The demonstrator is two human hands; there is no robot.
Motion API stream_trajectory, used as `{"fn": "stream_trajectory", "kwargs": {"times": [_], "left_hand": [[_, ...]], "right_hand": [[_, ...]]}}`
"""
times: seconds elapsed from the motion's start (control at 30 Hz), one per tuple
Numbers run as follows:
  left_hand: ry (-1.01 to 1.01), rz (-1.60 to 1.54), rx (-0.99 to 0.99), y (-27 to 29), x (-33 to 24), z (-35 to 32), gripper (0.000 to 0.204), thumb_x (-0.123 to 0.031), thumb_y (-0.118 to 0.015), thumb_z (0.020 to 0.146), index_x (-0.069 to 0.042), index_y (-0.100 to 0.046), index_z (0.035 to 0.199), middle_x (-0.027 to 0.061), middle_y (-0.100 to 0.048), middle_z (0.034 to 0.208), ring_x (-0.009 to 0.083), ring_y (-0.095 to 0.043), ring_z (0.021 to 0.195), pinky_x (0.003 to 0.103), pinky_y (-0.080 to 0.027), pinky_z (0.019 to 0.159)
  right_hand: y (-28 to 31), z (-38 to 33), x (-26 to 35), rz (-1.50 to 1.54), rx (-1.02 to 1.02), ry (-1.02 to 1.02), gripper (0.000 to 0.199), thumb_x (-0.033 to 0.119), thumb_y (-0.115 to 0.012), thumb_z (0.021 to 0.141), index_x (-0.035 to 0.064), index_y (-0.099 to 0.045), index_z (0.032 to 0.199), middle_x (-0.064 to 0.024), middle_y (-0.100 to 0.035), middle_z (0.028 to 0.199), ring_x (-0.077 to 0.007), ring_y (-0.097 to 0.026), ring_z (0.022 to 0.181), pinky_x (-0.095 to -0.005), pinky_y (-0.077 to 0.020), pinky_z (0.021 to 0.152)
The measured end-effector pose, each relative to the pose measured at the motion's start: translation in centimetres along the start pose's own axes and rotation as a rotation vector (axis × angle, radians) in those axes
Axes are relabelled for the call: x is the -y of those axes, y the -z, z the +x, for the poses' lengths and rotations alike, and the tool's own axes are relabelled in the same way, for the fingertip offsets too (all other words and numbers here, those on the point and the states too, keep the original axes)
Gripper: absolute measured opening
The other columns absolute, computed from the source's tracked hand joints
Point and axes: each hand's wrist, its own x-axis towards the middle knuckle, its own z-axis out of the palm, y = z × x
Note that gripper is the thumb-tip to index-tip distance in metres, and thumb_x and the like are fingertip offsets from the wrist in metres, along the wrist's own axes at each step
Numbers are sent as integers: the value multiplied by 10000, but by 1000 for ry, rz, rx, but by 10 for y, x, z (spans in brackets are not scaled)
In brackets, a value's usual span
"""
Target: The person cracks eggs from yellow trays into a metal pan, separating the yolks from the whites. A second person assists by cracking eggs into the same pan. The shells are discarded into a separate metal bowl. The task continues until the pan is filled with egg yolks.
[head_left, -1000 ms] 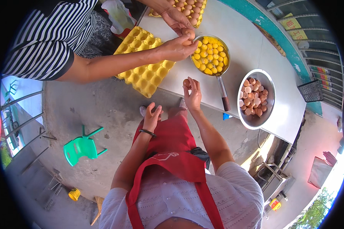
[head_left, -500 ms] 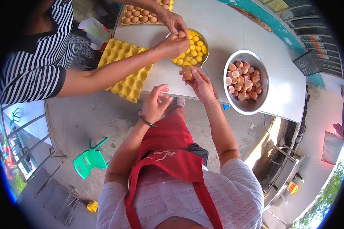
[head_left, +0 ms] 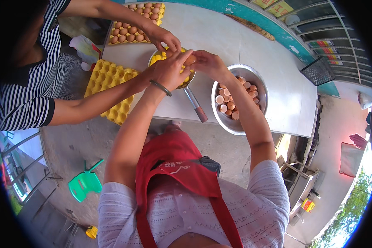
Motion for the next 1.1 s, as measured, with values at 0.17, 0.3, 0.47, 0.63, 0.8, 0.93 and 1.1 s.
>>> {"fn": "stream_trajectory", "kwargs": {"times": [0.17,0.3,0.47,0.63,0.8,0.93,1.1], "left_hand": [[13,143,40,-11,0,6,557,-122,-652,820,-116,-507,1358,144,-612,1201,321,-672,906,412,-558,725],[45,194,65,-20,12,8,566,-145,-654,807,-123,-516,1355,122,-602,1180,310,-670,906,429,-548,716],[-99,422,76,-20,23,6,526,-121,-659,791,-115,-546,1305,100,-608,1076,271,-679,838,402,-536,696],[-145,645,147,-8,20,10,464,-99,-652,783,-97,-575,1241,89,-611,1066,244,-672,890,385,-527,688],[-261,692,11,17,4,16,464,-105,-640,784,-90,-575,1243,75,-610,1058,228,-653,922,331,-546,707],[-219,616,-82,14,-15,14,451,-110,-650,782,-89,-570,1226,75,-619,999,234,-658,856,321,-557,697],[23,-47,-135,-65,-63,1,487,-181,-713,813,-88,-532,1254,50,-676,884,254,-668,751,370,-539,665]], "right_hand": [[9,14,-30,-25,22,64,475,55,-696,868,-43,-514,1295,-119,-646,1159,-162,-623,1072,-293,-512,930],[8,21,-40,-186,-8,90,510,45,-682,833,-38,-494,1300,-152,-655,1132,-190,-644,1000,-308,-524,901],[8,21,-42,-385,-21,157,474,32,-655,818,-4,-514,1269,-127,-640,1125,-233,-662,971,-332,-534,881],[7,21,-39,-583,-100,288,437,-6,-622,779,49,-559,1208,-103,-612,1109,-303,-645,1015,-381,-535,876],[8,19,-19,-670,-162,415,457,-71,-588,784,49,-568,1224,-98,-616,1087,-272,-661,970,-360,-536,873],[11,2,-11,-704,-248,420,394,-10,-593,797,76,-610,1181,-111,-642,1071,-329,-633,1007,-390,-538,855],[51,-67,-57,-312,-382,21,431,82,-666,855,35,-586,1276,-132,-684,1074,-261,-683,986,-335,-537,845]]}}
